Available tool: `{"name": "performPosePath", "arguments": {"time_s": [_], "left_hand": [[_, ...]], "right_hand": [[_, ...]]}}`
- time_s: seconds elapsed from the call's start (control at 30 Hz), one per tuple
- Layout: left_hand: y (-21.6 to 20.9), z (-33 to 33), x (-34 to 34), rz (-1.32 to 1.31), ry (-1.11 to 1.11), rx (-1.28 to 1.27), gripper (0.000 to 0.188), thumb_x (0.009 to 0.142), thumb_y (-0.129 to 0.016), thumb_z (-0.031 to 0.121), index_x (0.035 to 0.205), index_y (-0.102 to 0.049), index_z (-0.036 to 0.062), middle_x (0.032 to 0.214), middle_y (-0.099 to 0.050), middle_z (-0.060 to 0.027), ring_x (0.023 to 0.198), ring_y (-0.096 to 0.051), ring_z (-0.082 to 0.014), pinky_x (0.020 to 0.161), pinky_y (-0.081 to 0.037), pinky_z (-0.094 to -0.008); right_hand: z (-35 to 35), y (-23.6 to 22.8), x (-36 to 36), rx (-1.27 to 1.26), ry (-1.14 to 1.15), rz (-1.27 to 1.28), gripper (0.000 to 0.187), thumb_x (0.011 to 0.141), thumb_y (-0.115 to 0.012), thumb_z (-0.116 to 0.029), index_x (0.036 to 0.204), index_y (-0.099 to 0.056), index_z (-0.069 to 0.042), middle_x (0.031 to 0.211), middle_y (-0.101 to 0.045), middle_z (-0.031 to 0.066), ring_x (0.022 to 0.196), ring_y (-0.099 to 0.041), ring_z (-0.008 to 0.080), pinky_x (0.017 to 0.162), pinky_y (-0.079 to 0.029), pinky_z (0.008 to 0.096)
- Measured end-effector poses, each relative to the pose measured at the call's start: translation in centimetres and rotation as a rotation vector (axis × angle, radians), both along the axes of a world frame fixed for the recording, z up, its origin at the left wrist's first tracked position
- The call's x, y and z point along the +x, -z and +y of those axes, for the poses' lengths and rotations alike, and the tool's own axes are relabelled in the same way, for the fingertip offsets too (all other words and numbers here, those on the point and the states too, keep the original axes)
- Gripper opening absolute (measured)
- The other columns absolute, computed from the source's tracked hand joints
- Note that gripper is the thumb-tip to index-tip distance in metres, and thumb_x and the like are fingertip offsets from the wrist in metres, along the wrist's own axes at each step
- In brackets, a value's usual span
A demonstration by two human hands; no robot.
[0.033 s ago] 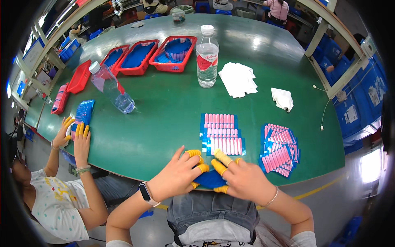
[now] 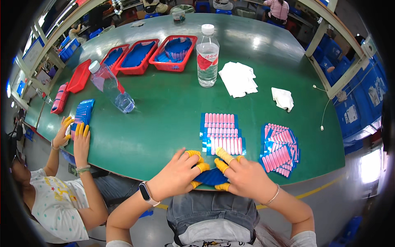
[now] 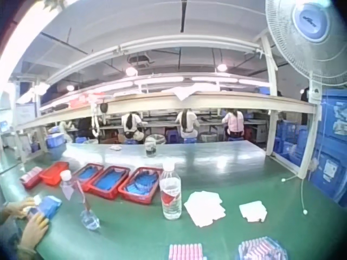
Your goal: The person cleans small pink strips on a blue backing sheet by hand, using a cleaning wipe and a cleaning liquid from a plastic bottle.
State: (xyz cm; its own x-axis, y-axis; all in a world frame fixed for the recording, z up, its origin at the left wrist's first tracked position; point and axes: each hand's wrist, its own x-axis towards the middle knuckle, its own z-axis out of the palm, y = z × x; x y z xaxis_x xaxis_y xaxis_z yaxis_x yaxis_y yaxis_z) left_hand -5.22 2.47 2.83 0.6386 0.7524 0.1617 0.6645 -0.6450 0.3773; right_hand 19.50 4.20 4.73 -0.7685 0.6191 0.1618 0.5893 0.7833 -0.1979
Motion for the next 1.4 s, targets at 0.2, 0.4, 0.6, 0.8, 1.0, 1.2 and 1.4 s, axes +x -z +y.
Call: {"name": "performPosePath", "arguments": {"time_s": [0.2, 0.4, 0.6, 0.8, 1.0, 1.2, 1.4], "left_hand": [[1.0, 0.1, -0.1, -0.162, 0.026, -0.129, 0.054, 0.069, -0.082, 0.014, 0.119, -0.062, 0.0064, 0.106, -0.056, -0.0106, 0.097, -0.056, -0.0313, 0.084, -0.048, -0.0409], [1.7, 0.8, 0.0, -0.272, -0.086, -0.225, 0.053, 0.072, -0.083, 0.016, 0.12, -0.062, 0.0048, 0.097, -0.058, -0.0125, 0.09, -0.058, -0.0333, 0.079, -0.051, -0.0388], [0.9, 1.6, 1.2, -0.456, -0.334, -0.733, 0.064, 0.074, -0.087, 0.018, 0.128, -0.057, 0.0009, 0.125, -0.062, -0.0192, 0.112, -0.063, -0.0256, 0.097, -0.049, -0.0361], [1.5, 1.3, 1.7, -0.409, -0.282, -0.6, 0.073, 0.071, -0.088, 0.018, 0.133, -0.052, 0.0017, 0.117, -0.061, -0.0183, 0.106, -0.063, -0.0291, 0.093, -0.05, -0.0362], [1.8, -1.2, 2.9, -0.37, -0.273, -0.466, 0.073, 0.073, -0.084, 0.012, 0.135, -0.046, 0.0, 0.114, -0.049, -0.019, 0.105, -0.055, -0.0376, 0.091, -0.048, -0.0405], [1.8, -0.9, 3.0, -0.397, -0.249, -0.402, 0.081, 0.072, -0.084, 0.014, 0.14, -0.042, -0.0001, 0.118, -0.047, -0.0196, 0.107, -0.054, -0.038, 0.091, -0.047, -0.0413], [1.0, -0.8, 3.3, -0.125, -0.248, -0.321, 0.09, 0.07, -0.088, 0.027, 0.141, -0.04, -0.0005, 0.126, -0.046, -0.0206, 0.116, -0.049, -0.0408, 0.101, -0.042, -0.046]], "right_hand": [[1.1, 1.4, 1.1, -0.151, -0.004, 0.091, 0.048, 0.073, -0.079, -0.031, 0.11, -0.065, -0.003, 0.116, -0.061, 0.0122, 0.089, -0.063, 0.0275, 0.062, -0.057, 0.0361], [1.2, 1.6, 1.3, -0.308, 0.181, 0.242, 0.056, 0.078, -0.079, -0.037, 0.117, -0.063, 0.0, 0.103, -0.066, 0.015, 0.083, -0.067, 0.0311, 0.07, -0.056, 0.0385], [1.1, 2.4, 1.5, -0.516, 0.365, 0.461, 0.057, 0.079, -0.082, -0.035, 0.118, -0.063, 0.002, 0.102, -0.068, 0.0202, 0.091, -0.068, 0.0341, 0.08, -0.054, 0.039], [1.1, 2.2, 1.8, -0.566, 0.382, 0.363, 0.059, 0.08, -0.079, -0.035, 0.122, -0.06, 0.002, 0.103, -0.064, 0.0191, 0.087, -0.067, 0.036, 0.077, -0.054, 0.0409], [-1.5, 2.9, 2.5, -0.406, 0.334, 0.335, 0.061, 0.081, -0.078, -0.033, 0.127, -0.057, 0.0, 0.108, -0.062, 0.0169, 0.083, -0.067, 0.0352, 0.069, -0.055, 0.0394], [-1.3, 3.3, 2.7, -0.387, 0.317, 0.348, 0.066, 0.081, -0.077, -0.034, 0.133, -0.052, -0.001, 0.114, -0.059, 0.0167, 0.086, -0.067, 0.0347, 0.069, -0.056, 0.0389], [-1.0, 2.4, 2.6, -0.424, 0.3, 0.256, 0.071, 0.083, -0.075, -0.034, 0.139, -0.046, 0.0, 0.118, -0.056, 0.0172, 0.087, -0.066, 0.0354, 0.071, -0.055, 0.0405]]}}
